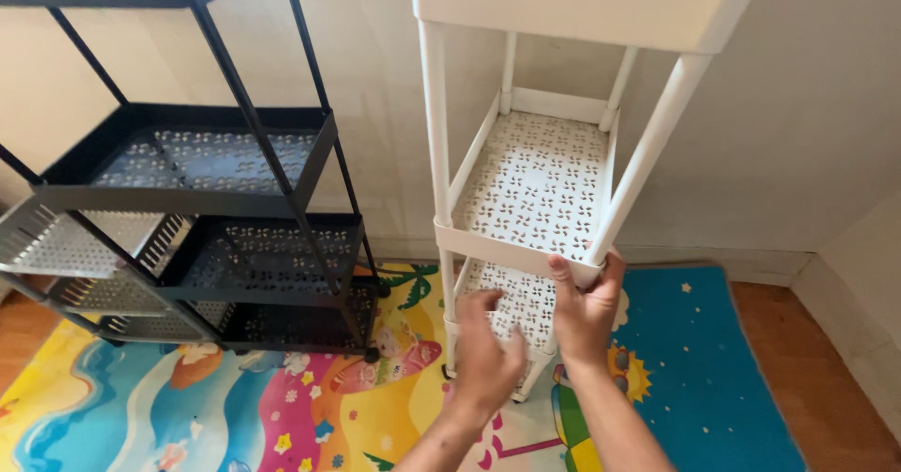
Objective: The person assembles a white three-tier plastic shelving unit by inserting trays into the frame and securing them with clips. They then adjust the positions of a black three-tier unit and a grey two-tier unit, aligning all three side by side on a colorful play mat.
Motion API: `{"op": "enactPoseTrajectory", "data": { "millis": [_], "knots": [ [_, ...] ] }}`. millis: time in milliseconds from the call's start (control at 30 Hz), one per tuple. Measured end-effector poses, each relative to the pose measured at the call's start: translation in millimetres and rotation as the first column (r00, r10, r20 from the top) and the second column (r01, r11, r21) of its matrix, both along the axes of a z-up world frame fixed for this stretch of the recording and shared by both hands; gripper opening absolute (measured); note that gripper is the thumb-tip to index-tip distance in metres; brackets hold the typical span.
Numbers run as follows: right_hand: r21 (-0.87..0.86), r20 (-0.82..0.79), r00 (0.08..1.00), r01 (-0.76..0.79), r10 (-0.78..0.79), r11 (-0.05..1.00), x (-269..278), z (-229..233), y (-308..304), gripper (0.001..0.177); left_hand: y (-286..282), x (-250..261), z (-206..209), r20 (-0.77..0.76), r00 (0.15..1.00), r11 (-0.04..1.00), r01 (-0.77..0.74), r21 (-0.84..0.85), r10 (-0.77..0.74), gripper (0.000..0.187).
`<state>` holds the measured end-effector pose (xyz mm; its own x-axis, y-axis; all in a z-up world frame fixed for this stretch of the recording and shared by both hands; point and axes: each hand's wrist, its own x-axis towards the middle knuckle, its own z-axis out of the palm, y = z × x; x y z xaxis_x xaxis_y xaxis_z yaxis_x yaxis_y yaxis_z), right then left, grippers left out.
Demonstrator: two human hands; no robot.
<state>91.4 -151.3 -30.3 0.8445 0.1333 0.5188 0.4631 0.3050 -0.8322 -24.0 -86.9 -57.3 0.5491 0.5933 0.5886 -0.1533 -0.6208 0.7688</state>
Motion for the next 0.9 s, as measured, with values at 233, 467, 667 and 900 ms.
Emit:
{"op": "enactPoseTrajectory", "data": {
  "millis": [233,467,667,900],
  "knots": [
    [-0.082,-0.064,0.997,0.037,-0.042,0.996,-26,3,3,0.064,-44,54,-28,-0.049,0.926,0.857,0.325,-0.4,-0.374,0.041],
    [-0.187,0.044,0.992,-0.109,0.12,0.976,-7,-5,-39,0.071,-40,73,-41,-0.141,0.962,0.87,0.145,-0.471,-0.236,0.026],
    [-0.449,-0.081,0.95,0.234,-0.3,0.862,103,5,-71,0.061,-24,64,-33,-0.163,0.945,0.796,0.137,-0.589,-0.283,0.029],
    [-0.506,-0.076,0.995,0.014,-0.061,0.862,231,31,-37,0.089,5,59,-49,-0.139,0.933,0.828,0.217,-0.518,-0.332,0.031]
  ]
}}
